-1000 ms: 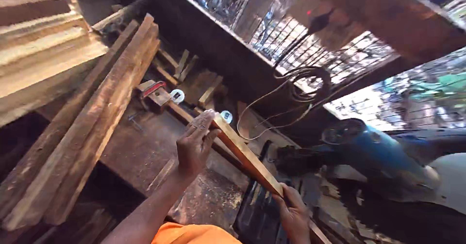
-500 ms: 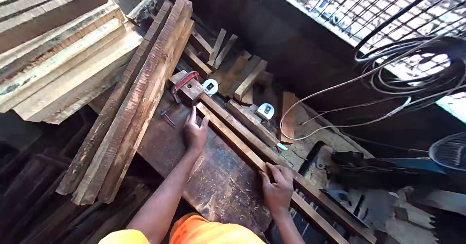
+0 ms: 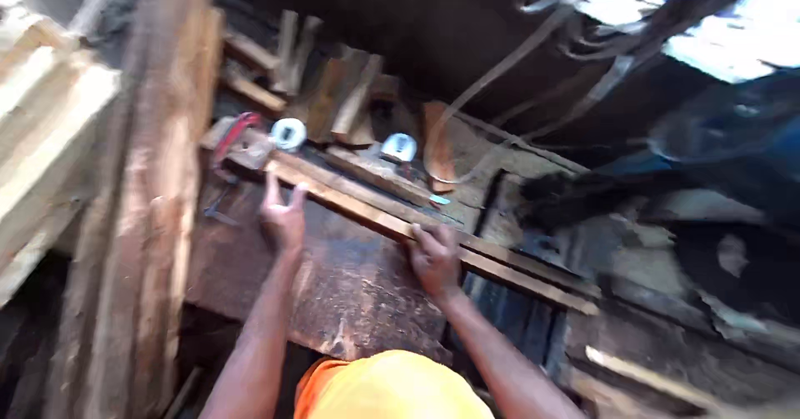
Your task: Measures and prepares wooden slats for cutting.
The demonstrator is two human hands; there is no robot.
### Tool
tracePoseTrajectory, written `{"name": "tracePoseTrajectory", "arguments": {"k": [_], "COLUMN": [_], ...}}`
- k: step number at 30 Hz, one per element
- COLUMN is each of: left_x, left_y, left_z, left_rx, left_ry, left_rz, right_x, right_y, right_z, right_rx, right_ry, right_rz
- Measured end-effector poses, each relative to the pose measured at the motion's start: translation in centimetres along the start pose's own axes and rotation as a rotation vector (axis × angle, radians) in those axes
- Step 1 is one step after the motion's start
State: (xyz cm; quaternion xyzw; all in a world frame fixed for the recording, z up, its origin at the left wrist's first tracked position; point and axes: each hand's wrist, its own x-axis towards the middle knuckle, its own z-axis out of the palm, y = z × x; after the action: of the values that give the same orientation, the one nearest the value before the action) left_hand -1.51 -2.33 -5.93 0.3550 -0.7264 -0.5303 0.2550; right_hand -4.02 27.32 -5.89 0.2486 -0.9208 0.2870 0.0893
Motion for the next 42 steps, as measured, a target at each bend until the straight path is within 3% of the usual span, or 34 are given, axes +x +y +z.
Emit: {"name": "tracePoseTrajectory", "arguments": {"k": [4,14,19,24,28,30,34,36,39,42], "left_x": [-1.4,-2.8,-9.4,-19.6,-27.8,-31.9,-41.7,-46.5,-51.7,-53.8], "left_y": [1.4,1.9,5.1,5.9,8.3,9.6,13.2,15.2,15.7,13.6], "left_z": [0.5,0.3,2.5,5.5,9.1,11.5,16.1,17.7,19.5,20.9], "left_rx": [-0.006,0.029,0.209,0.216,0.152,0.115,0.121,0.181,0.268,0.112], "left_ry": [-0.138,-0.224,-0.244,-0.455,-0.926,-1.195,-1.656,-1.822,-1.834,-1.63], "left_rz": [0.155,0.01,0.096,0.429,0.475,0.503,0.715,0.828,1.145,1.408], "right_x": [-0.3,0.5,-0.2,-10.6,-22.7,-27.4,-33.6,-36.1,-39.0,-41.8], "right_y": [0.5,-1.2,-1.7,-1.2,1.3,2.8,5.1,5.7,6.2,6.9], "right_z": [-0.8,-3.5,-6.8,-12.5,-18.2,-21.0,-26.5,-28.1,-30.3,-31.8], "right_rx": [-0.064,-0.139,0.032,0.484,0.833,0.858,0.802,0.824,0.888,0.945], "right_ry": [0.066,-0.052,-0.209,-0.192,-0.177,-0.187,-0.354,-0.307,-0.127,0.105], "right_rz": [0.008,0.07,0.134,0.169,0.44,0.616,0.881,0.984,1.171,1.261]}}
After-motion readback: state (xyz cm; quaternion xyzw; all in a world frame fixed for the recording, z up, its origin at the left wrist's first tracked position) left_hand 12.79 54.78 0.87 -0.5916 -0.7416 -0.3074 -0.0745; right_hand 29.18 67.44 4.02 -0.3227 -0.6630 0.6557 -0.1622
